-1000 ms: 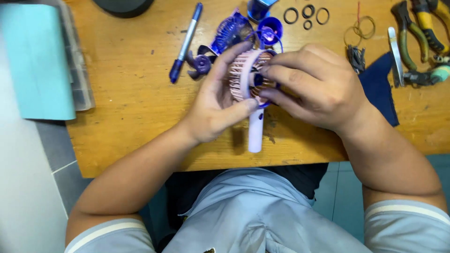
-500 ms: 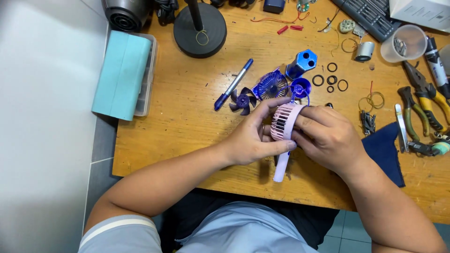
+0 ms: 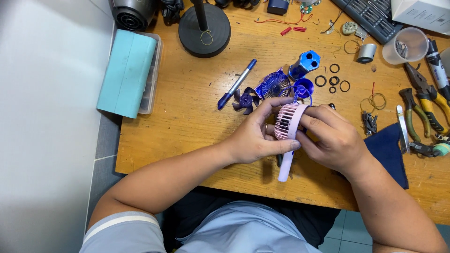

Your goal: Assembling a handheld fan by aligning and snapping the pink cage onto the motor housing.

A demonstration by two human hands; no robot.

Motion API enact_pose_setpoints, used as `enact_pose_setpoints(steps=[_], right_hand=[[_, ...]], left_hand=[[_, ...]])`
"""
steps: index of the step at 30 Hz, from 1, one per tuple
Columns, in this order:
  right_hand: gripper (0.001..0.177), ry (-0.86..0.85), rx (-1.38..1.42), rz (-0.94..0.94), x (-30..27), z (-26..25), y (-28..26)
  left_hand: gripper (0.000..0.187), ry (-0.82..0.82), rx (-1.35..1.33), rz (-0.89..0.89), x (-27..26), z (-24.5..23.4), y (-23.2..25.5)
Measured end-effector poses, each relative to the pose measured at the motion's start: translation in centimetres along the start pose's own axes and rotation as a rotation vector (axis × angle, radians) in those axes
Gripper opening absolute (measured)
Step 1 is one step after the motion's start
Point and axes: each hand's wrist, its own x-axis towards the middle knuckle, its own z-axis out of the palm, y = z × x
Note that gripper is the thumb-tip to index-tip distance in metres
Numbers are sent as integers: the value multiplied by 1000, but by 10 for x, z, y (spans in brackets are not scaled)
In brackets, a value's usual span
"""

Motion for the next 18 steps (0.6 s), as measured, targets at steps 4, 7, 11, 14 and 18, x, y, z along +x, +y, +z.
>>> enact_pose_setpoints(steps=[4, 7, 11, 14, 18], right_hand=[[11, -17, 20, 6, -4, -2, 4], [14, -21, 22, 15, -3, -2, 2], [18, -18, -7, 38, 3, -2, -3], [18, -41, 7, 8, 1, -2, 0], [8, -17, -15, 14, -3, 0, 1]], left_hand=[[98, -10, -6, -1, 0, 0, -1], [97, -11, -7, 2, 1, -3, -7], [99, -4, -13, 5, 2, -3, -3], [98, -8, 11, -2, 1, -2, -1], [97, -19, -10, -2, 1, -1, -5]])
